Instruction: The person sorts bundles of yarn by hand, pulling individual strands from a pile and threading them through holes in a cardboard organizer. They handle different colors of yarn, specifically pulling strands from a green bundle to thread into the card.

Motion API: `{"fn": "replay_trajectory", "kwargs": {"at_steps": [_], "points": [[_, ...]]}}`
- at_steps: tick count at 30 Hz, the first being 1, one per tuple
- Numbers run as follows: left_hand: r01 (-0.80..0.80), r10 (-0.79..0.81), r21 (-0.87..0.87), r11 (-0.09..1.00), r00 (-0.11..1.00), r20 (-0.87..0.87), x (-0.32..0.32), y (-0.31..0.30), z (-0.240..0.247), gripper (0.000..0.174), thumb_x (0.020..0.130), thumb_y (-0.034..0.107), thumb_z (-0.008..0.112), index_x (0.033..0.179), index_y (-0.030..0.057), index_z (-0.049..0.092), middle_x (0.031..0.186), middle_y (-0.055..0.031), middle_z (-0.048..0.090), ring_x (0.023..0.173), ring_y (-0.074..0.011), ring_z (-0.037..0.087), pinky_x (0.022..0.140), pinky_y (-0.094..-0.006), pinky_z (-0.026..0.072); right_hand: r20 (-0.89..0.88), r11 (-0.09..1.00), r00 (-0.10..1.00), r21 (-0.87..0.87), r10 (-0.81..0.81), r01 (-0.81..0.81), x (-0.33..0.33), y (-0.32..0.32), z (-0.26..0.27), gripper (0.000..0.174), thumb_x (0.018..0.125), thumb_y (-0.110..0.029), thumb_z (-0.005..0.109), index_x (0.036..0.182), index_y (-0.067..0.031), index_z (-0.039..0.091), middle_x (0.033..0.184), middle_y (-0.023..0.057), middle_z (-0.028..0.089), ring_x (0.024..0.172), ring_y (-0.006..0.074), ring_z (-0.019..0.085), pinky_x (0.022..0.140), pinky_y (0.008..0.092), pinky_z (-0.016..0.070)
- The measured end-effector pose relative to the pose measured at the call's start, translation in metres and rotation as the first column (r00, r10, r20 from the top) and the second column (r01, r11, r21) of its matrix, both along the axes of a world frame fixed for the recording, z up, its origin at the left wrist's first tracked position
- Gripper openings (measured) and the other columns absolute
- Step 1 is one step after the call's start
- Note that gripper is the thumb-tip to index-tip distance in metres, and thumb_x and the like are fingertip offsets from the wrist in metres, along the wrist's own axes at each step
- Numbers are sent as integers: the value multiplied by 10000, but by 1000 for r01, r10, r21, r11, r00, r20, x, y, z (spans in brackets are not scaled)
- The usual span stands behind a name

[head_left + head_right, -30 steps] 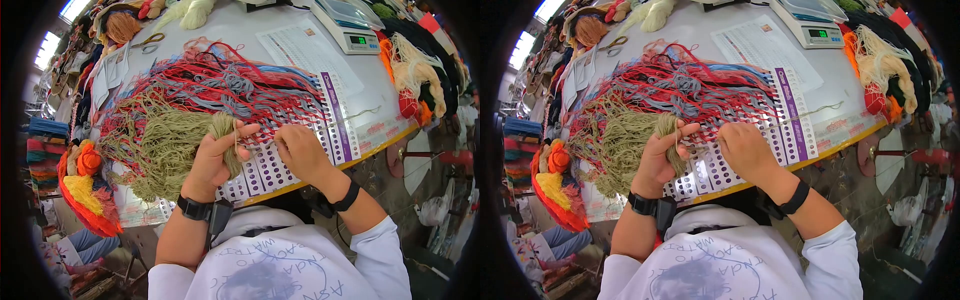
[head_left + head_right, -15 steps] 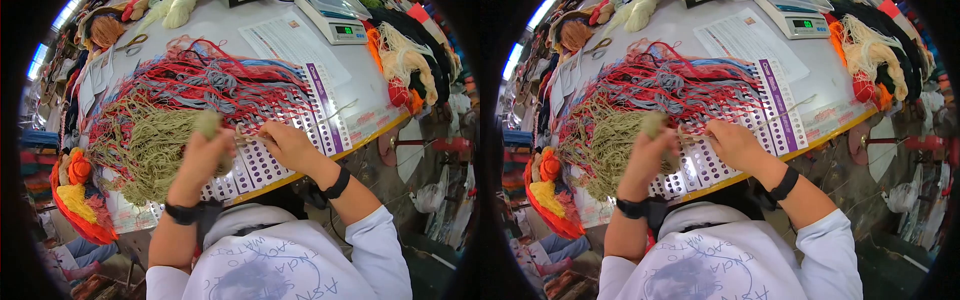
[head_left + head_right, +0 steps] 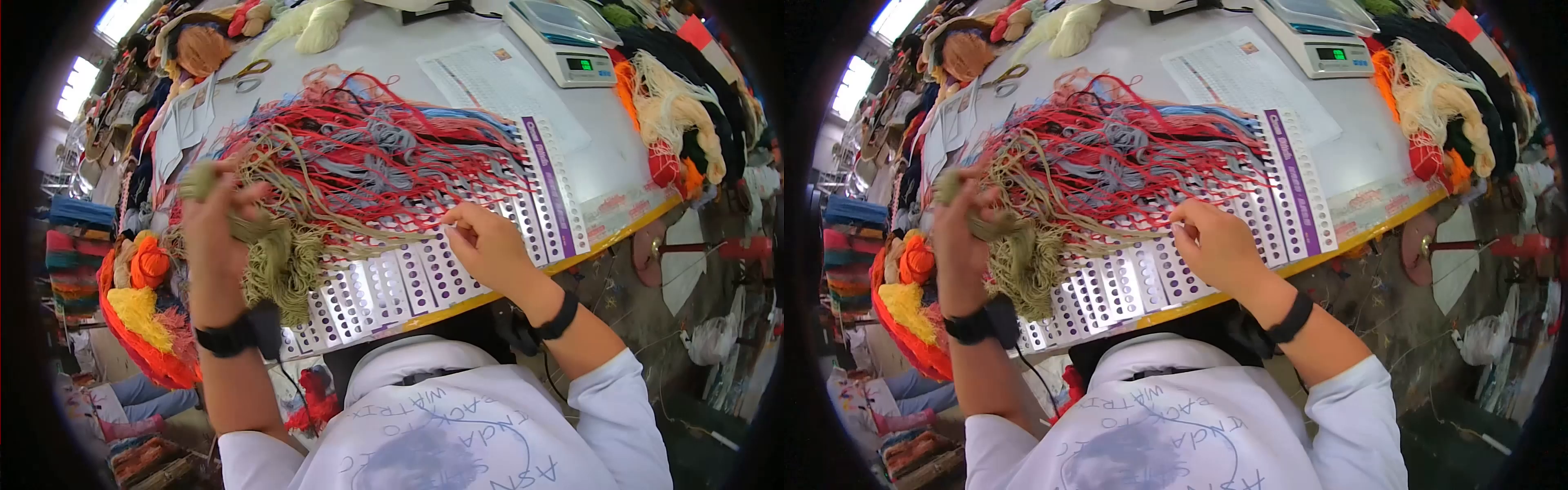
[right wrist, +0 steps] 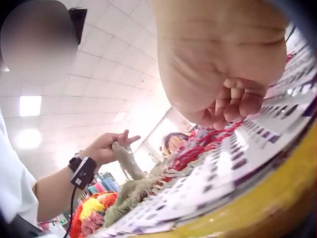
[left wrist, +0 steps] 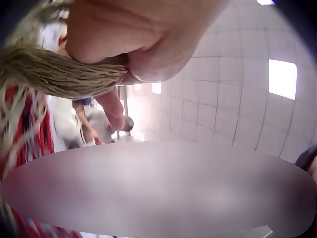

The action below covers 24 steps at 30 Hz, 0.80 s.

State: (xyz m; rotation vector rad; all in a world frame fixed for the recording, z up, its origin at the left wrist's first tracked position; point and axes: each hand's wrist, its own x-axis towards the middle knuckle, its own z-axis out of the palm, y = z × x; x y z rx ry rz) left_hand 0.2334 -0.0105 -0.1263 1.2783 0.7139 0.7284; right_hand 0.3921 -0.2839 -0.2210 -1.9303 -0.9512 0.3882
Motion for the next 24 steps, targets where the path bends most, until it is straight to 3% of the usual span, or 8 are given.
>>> {"fn": "replay_trajectory", "kwargs": {"at_steps": [2,5,7,11,13,17,19,24], "points": [[431,-346,-345,834,895,282,3,-37,-8,231,932,149,500,1098,-11,519,1264,-167,524,977,-263,629,647,-289,534,-169,995,985,101,30,-13,-15,9,18,149,803,-121,630,936,-56,608,695,61,584,575,149,556,532,285,427],[558,-418,-540,630,830,370,13,-97,-7,421,964,245,423,1289,-21,452,1300,-158,499,1207,-258,476,980,-410,405,-381,978,912,194,151,-81,-34,20,61,178,816,-90,645,979,-27,612,737,14,581,615,61,525,548,223,410],[654,-503,-544,526,755,421,13,-108,-14,453,967,243,402,1315,-46,421,1364,-147,438,1238,-240,441,1008,-386,372,-434,969,871,189,229,-160,-41,27,67,194,832,-58,643,1015,-6,604,782,-15,585,668,13,519,575,187,409],[596,-442,-544,591,803,399,10,-116,-13,471,965,239,376,1318,-71,408,1413,-136,377,1247,-220,420,1027,-371,342,-629,962,732,237,261,-139,-49,37,56,161,837,-30,623,992,5,600,846,12,600,711,37,543,642,190,436],[590,-456,-542,598,807,376,8,-114,-14,559,947,282,334,1374,-78,302,1424,-149,359,1246,-248,417,1045,-381,321,-721,947,641,320,264,-29,-52,37,50,120,796,-91,652,896,-33,619,726,-16,561,578,38,464,526,201,369],[592,-392,-606,531,806,444,4,-110,-13,464,951,218,377,1298,-84,432,1429,-131,355,1263,-222,396,1053,-375,306,-727,942,640,336,251,12,-55,38,51,86,799,-73,639,864,-26,609,757,-12,557,589,42,470,535,203,375],[593,-420,-603,534,805,420,5,-111,-15,461,951,219,375,1290,-87,441,1432,-132,352,1265,-224,396,1050,-371,306,-512,956,824,273,241,-110,-57,37,65,78,803,-64,632,856,-15,600,796,-8,540,601,36,471,543,204,381],[618,-435,-555,556,786,439,4,-109,-18,463,951,230,380,1290,-79,446,1392,-138,402,1239,-213,421,1027,-362,331,-603,940,757,339,252,-43,-58,38,50,59,812,-47,616,849,-9,591,814,-11,519,616,22,474,545,191,380]]}}
